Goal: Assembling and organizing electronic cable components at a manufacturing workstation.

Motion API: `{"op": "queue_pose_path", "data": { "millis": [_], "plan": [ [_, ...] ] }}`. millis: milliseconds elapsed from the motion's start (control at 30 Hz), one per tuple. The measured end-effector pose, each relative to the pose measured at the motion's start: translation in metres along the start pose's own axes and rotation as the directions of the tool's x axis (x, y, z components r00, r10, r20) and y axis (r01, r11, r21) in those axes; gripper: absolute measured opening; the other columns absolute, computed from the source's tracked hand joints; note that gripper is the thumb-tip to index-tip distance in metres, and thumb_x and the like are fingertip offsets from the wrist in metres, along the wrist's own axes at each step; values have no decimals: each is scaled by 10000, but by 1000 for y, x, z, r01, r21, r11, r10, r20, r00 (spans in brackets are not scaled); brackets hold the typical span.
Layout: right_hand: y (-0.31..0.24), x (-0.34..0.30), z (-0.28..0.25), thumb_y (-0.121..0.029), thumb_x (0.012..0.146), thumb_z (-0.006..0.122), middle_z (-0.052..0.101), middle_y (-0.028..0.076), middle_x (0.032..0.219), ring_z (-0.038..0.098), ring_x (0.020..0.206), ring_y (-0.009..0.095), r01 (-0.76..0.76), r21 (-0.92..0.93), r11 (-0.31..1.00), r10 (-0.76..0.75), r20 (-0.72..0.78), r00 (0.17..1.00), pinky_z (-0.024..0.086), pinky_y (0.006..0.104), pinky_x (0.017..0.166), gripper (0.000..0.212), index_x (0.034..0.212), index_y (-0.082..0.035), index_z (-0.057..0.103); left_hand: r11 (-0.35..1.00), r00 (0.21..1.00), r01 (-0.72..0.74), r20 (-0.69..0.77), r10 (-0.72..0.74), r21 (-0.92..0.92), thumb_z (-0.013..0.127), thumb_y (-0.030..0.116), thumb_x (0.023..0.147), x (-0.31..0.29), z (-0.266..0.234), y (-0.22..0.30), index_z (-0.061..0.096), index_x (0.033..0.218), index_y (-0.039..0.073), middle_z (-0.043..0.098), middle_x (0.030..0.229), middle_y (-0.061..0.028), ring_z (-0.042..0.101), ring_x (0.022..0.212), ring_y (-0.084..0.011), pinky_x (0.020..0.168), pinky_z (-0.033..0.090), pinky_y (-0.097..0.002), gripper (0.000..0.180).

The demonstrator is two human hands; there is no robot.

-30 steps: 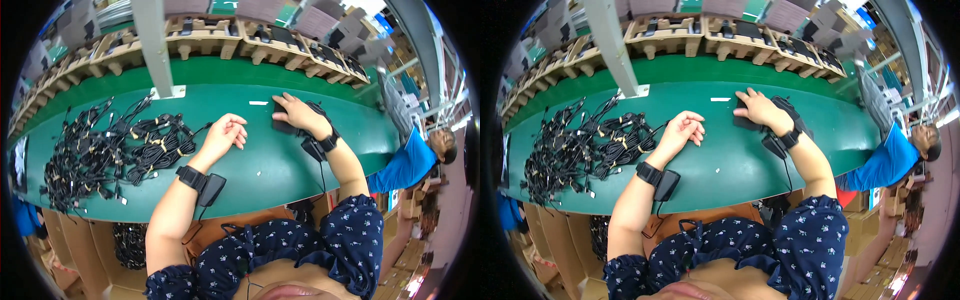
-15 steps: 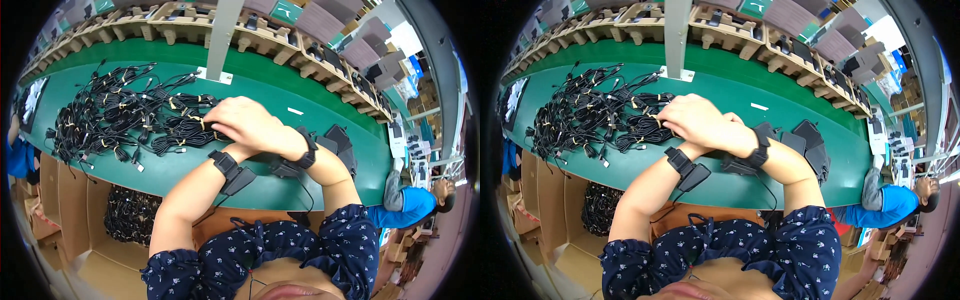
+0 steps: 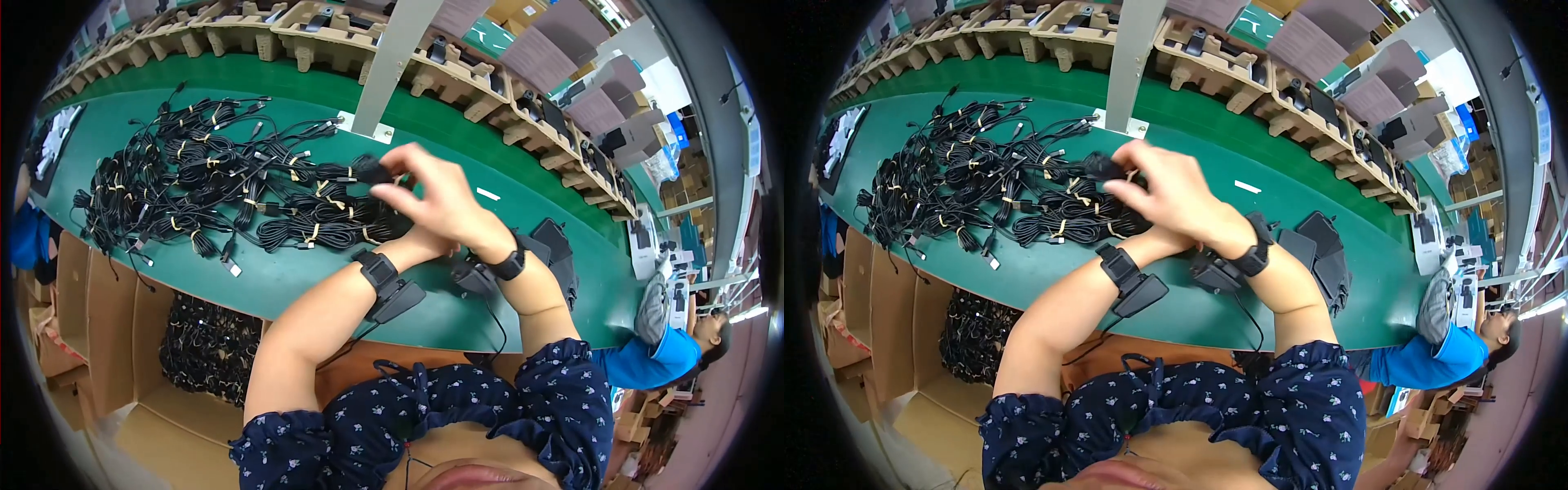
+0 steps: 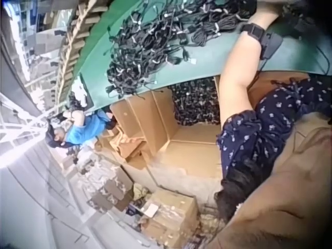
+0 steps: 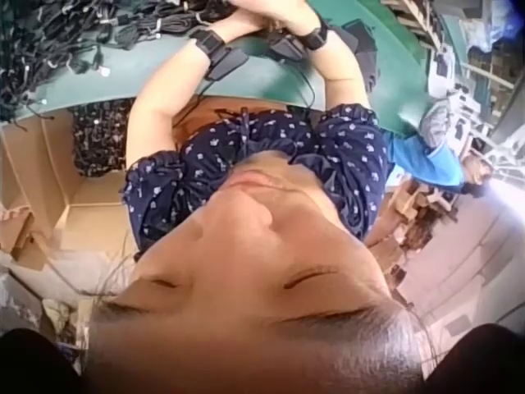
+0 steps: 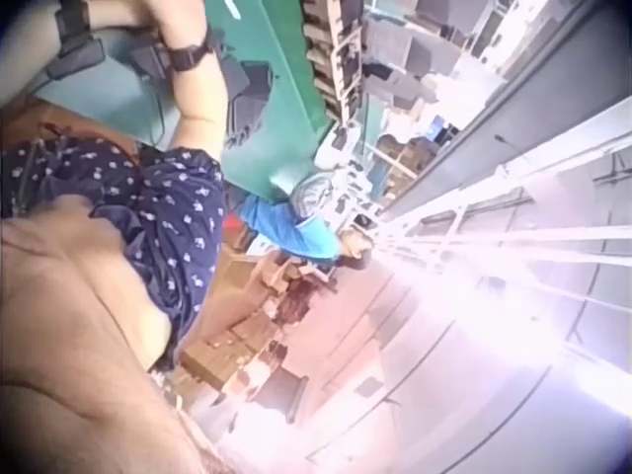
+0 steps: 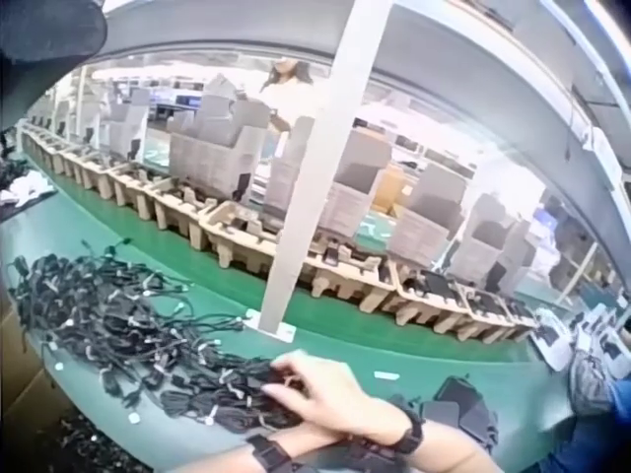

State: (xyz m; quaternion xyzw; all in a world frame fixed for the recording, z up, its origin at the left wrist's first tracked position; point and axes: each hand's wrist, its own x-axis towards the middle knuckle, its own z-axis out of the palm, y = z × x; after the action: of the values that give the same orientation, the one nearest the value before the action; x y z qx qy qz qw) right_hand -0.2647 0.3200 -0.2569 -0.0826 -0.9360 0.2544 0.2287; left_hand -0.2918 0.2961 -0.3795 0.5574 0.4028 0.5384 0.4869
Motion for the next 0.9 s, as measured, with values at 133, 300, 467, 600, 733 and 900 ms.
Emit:
{"op": "queue_pose_path", "data": {
  "millis": [133, 300, 467, 600, 733, 900],
  "plan": [
    [15, -19, -44, -95, 808, 659, 586, 25, 921, 564, 807, 97, -104, 264, 959, 168, -231, 958, 469, 234, 700, 293, 1055, -10, 525, 994, 991, 88, -96, -94, -64, 503, 114, 874, -2, 8, 31, 524, 899, 33, 561, 650, -30, 544, 513, -115, 473, 426, -250, 87],
    [37, -43, -85, -78, 801, 653, 606, 27, 903, 548, 795, 93, -171, 58, 983, 179, -447, 876, 450, 230, 713, 260, 1039, -9, 577, 768, 872, -315, -148, 466, 558, 562, 82, 823, -11, 7, 47, 520, 1011, 54, 592, 924, -113, 592, 770, -248, 611, 478, -340, 195],
    [54, -76, -105, -73, 753, 679, 592, 38, 950, 547, 807, 129, -172, -250, 953, 69, -374, 925, 439, 242, 722, 269, 1000, -8, 597, 508, 579, -146, -343, 740, 849, 652, 83, 741, -1, -23, 57, 301, 1318, -11, 379, 1286, -222, 396, 1170, -377, 950, 370, -409, 682],
    [46, -87, -91, -68, 785, 667, 583, 10, 953, 540, 822, 91, -279, 368, 887, 363, -181, 914, 445, 232, 731, 243, 1004, -9, 580, 619, 754, -137, -323, 571, 773, 648, 127, 761, 2, -29, 41, 367, 1301, 30, 444, 1275, -161, 375, 1216, -347, 1006, 316, -416, 616],
    [50, -82, -66, -77, 789, 659, 569, 32, 968, 538, 888, 120, -210, 327, 922, 286, -206, 936, 444, 257, 784, 224, 985, -11, 572, 946, 991, -59, -129, 18, -319, 396, 260, 967, 0, -4, 21, 491, 1181, 27, 576, 1048, -50, 519, 1071, -155, 906, 436, -324, 331],
    [45, -76, -52, -138, 654, 730, 538, 127, 1123, 496, 1069, 308, -195, -294, 936, 60, -414, 908, 384, 392, 911, 502, 1115, -74, 542, 724, 990, 138, 96, -99, -676, 390, 347, 962, -4, 6, 32, 458, 1021, 69, 541, 820, -42, 587, 774, -161, 713, 488, -279, 293]
  ]
}}
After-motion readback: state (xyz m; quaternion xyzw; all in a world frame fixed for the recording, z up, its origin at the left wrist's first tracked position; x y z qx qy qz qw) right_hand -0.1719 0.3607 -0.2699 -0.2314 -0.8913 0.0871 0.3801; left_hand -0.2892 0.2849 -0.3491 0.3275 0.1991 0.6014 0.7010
